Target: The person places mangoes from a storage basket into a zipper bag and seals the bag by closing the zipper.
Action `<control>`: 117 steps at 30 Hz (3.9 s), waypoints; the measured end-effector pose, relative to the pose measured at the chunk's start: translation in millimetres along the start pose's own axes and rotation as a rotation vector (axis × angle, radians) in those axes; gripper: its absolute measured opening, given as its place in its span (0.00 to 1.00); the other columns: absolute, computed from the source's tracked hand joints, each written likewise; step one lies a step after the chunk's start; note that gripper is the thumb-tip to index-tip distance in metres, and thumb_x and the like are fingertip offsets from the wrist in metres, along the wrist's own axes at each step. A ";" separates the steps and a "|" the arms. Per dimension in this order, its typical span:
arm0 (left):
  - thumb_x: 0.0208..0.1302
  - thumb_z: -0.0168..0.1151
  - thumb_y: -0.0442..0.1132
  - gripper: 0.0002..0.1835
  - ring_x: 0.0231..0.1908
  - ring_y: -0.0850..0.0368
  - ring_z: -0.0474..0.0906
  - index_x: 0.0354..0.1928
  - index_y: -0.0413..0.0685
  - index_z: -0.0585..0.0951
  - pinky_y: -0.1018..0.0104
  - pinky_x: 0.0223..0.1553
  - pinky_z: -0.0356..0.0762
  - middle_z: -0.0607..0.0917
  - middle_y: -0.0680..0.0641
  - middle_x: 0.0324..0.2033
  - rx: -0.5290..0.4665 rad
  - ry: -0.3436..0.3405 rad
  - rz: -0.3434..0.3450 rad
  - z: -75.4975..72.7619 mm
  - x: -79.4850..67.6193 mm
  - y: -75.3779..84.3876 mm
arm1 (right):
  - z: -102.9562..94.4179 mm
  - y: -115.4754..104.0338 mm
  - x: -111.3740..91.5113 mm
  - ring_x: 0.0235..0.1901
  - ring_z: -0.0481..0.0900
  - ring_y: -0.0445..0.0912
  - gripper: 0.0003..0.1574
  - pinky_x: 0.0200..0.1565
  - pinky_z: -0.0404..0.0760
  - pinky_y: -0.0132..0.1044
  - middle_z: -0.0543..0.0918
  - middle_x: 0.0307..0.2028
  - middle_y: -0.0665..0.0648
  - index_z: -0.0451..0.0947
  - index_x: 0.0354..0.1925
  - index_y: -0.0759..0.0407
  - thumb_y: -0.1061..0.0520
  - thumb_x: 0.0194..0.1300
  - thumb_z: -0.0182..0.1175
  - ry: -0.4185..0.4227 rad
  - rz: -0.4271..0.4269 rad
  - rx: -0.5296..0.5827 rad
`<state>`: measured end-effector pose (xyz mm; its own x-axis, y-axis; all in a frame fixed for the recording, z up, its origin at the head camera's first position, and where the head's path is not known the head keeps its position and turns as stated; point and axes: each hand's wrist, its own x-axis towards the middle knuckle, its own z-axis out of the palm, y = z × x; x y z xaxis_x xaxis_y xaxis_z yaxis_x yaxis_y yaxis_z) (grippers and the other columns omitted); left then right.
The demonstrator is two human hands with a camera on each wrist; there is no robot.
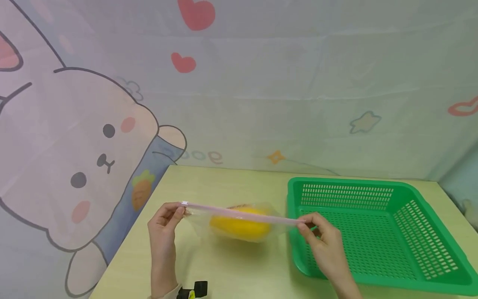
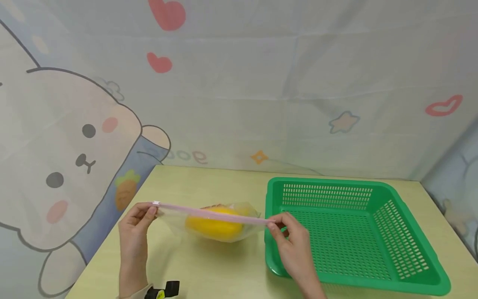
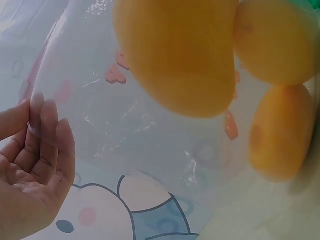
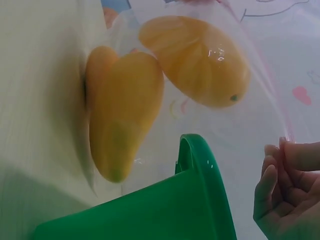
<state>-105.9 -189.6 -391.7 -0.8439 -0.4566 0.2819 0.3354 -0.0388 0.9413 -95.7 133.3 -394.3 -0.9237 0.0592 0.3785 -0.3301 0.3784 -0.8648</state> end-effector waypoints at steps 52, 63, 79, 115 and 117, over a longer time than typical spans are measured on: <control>0.64 0.60 0.31 0.04 0.23 0.65 0.77 0.31 0.39 0.80 0.75 0.31 0.80 0.82 0.55 0.21 -0.040 0.018 -0.056 27.8 -3.9 -0.9 | 49.6 -106.3 34.9 0.44 0.78 0.44 0.13 0.48 0.77 0.41 0.84 0.41 0.47 0.82 0.41 0.49 0.48 0.58 0.66 -0.403 -0.179 -0.365; 0.65 0.60 0.33 0.06 0.25 0.65 0.77 0.34 0.36 0.79 0.75 0.32 0.79 0.82 0.56 0.22 -0.022 0.016 -0.043 28.5 -4.5 -2.5 | 78.2 -121.3 45.9 0.45 0.77 0.47 0.21 0.48 0.77 0.40 0.83 0.47 0.50 0.79 0.50 0.55 0.45 0.64 0.60 -0.515 -0.402 -0.505; 0.64 0.61 0.34 0.03 0.25 0.64 0.77 0.35 0.40 0.80 0.74 0.31 0.78 0.81 0.53 0.24 -0.032 0.005 -0.009 28.8 -0.9 -5.8 | 124.3 -131.4 64.0 0.40 0.80 0.44 0.19 0.39 0.80 0.33 0.84 0.43 0.52 0.80 0.50 0.58 0.48 0.71 0.53 -0.542 -0.424 -0.536; 0.64 0.61 0.32 0.04 0.25 0.65 0.78 0.32 0.47 0.82 0.74 0.32 0.77 0.83 0.56 0.25 -0.172 0.005 -0.064 29.0 0.5 -8.8 | 153.3 -121.4 68.8 0.26 0.73 0.39 0.07 0.25 0.69 0.25 0.80 0.26 0.47 0.82 0.32 0.52 0.52 0.66 0.60 -0.481 -0.368 -0.555; 0.64 0.61 0.32 0.04 0.25 0.65 0.78 0.32 0.47 0.82 0.75 0.32 0.77 0.83 0.56 0.25 -0.174 0.007 -0.062 28.8 0.4 -8.7 | 153.3 -121.2 68.6 0.25 0.73 0.38 0.08 0.24 0.69 0.25 0.80 0.26 0.47 0.81 0.32 0.52 0.52 0.66 0.60 -0.481 -0.373 -0.561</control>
<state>-121.2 -163.9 -394.5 -0.8627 -0.4542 0.2223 0.3504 -0.2199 0.9104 -148.8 -50.1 -314.1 -0.7969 -0.5153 0.3151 -0.6032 0.7069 -0.3694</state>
